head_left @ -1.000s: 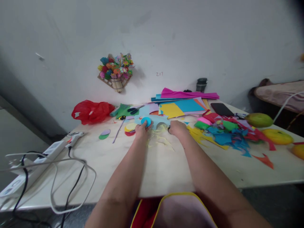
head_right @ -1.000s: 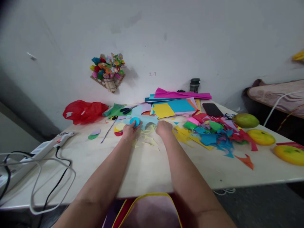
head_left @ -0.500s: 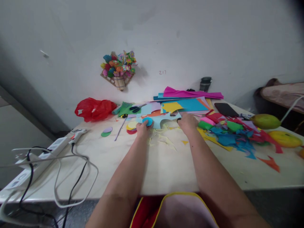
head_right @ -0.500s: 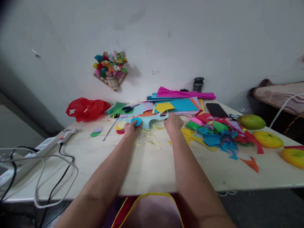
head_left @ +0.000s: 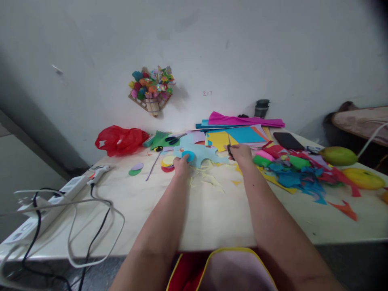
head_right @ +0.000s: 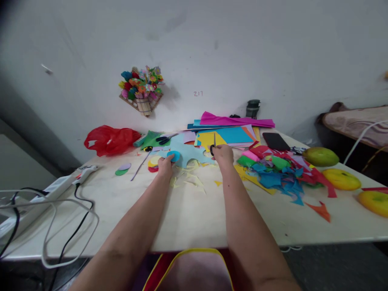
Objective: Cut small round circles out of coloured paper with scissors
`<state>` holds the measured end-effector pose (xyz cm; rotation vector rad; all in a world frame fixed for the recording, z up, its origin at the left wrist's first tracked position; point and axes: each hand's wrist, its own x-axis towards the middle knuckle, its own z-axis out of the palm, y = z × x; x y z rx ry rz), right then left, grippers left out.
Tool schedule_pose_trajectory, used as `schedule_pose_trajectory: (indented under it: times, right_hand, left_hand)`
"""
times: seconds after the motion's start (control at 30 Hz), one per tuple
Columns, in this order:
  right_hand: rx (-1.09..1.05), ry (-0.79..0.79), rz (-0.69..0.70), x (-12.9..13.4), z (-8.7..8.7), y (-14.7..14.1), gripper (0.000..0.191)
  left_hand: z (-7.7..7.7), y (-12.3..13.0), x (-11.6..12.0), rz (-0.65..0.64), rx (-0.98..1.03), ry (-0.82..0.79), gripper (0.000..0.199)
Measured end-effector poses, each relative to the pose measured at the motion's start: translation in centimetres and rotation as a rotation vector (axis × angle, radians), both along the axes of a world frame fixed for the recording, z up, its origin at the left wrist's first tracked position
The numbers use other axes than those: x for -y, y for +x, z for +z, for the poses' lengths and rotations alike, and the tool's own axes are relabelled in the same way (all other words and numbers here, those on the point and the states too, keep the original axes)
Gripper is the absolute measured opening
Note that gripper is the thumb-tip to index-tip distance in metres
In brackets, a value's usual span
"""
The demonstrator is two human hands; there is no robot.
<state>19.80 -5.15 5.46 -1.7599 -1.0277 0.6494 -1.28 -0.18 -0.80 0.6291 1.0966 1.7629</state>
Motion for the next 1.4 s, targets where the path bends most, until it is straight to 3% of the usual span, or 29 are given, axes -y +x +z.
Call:
schedule_pose_trajectory:
  times: [0.07,0.13,0.3,0.4,0.53,0.67,0.8,1.03,1.4]
  right_hand:
    - [-0.271,0.054,0.147,0.1,-0.1,-0.7,0.02]
    - [-0.376,0.089,0.31,0.4,-0.2,-1.5,0.026]
    - [-0.341,0.042,0.668,0.9,-0.8,-3.0,0.02]
    - [-0.282,-0.029,0.792,0.7,-1.6,-3.8,0.019]
    - [-0.113,-0.168,0.837,0.7,-2.4,-4.9,0.02]
    - [-0.003,-0.198,0.825,0.9,-2.3,-5.3,0.023]
    - [-0.037,-0.16,0.837,0.9,-1.7,-4.3,0.018]
    - [-0.119,-0.124,0.932,1.2,-0.7,-1.9,0.039]
    - [-0.164,-0.168,0.94,0.8,-1.1,-1.0,0.037]
  left_hand:
    - [-0.3,-0.1,-0.3,0.004,0.001,0.029,0.022]
    - [-0.6,-0.2,-0.5,-0.014,0.009,0.059,0.022]
    - [-0.5,-0.1,-0.6,-0.047,0.026,0.07,0.023]
    - [-0.3,0.1,-0.3,-0.099,0.069,0.103,0.021]
    - [-0.1,0.4,0.0,-0.156,0.128,0.156,0.02]
    - [-0.1,0.4,0.0,-0.179,0.155,0.186,0.02]
    - [-0.1,0.0,-0.2,-0.156,0.172,0.166,0.023]
    - [-0.2,-0.3,-0.4,-0.125,0.171,0.158,0.023]
    - [0.3,-0.3,0.1,-0.132,0.172,0.129,0.024]
